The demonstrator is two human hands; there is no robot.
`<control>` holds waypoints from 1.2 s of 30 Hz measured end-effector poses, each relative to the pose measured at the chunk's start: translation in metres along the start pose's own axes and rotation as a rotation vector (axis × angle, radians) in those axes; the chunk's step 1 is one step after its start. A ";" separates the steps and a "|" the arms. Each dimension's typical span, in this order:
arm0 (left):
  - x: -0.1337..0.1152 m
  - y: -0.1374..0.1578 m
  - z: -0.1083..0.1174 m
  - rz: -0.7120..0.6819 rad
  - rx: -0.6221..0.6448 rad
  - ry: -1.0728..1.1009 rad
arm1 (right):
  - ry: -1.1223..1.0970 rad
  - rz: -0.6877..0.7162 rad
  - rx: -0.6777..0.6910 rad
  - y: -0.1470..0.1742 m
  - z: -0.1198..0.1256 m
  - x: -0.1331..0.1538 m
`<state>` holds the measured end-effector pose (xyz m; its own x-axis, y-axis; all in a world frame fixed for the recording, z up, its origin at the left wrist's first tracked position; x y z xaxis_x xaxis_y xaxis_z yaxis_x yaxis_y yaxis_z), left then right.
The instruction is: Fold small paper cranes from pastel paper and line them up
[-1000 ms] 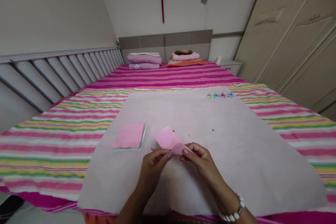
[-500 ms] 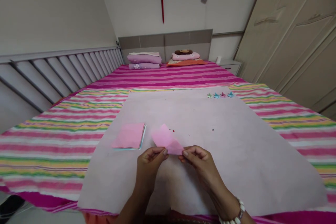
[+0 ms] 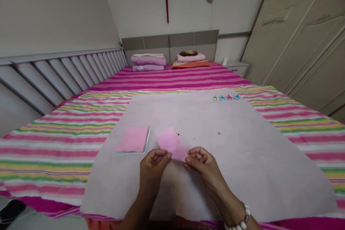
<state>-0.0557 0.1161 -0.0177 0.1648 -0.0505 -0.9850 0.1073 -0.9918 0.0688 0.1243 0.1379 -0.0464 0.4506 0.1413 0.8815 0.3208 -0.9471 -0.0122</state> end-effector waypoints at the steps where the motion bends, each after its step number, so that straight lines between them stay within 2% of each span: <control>1: 0.000 0.000 0.000 -0.010 0.008 -0.006 | 0.000 0.003 0.003 -0.001 0.001 0.000; 4: -0.002 -0.001 -0.003 -0.056 0.045 -0.032 | 0.032 -0.026 0.066 -0.007 -0.004 0.000; 7: -0.004 -0.001 -0.010 -0.104 0.105 -0.047 | 0.076 -0.109 0.209 -0.012 -0.020 -0.005; 9: -0.003 -0.001 -0.015 -0.113 0.140 -0.029 | 0.113 -0.129 0.252 -0.014 -0.028 -0.006; 14: 0.003 -0.002 -0.019 -0.089 0.140 0.097 | 0.214 -0.088 0.208 -0.017 -0.030 0.001; 18: 0.014 -0.005 -0.017 -0.017 0.136 0.168 | 0.252 -0.069 0.193 -0.018 -0.031 0.004; 22: 0.018 -0.007 -0.014 -0.004 0.147 0.151 | 0.284 -0.124 0.229 -0.017 -0.031 -0.004; 30: 0.012 -0.006 0.000 0.016 0.040 0.108 | 0.222 -0.232 0.286 -0.005 -0.025 -0.019; 36: 0.009 -0.006 -0.002 -0.013 0.037 0.132 | 0.209 -0.275 0.360 0.005 -0.019 -0.021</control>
<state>-0.0533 0.1213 -0.0267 0.2919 -0.0244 -0.9561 0.0740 -0.9961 0.0480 0.1004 0.1245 -0.0559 0.1442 0.2757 0.9504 0.6884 -0.7178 0.1038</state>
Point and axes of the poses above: each hand's wrist, its own y-axis away from the middle knuckle, its own z-axis out of the back of the hand, x = y × z, the point moved 10 cm from there along -y, towards the middle knuckle, and after that the axes turned 14 degrees about x, right-handed, at the moved point
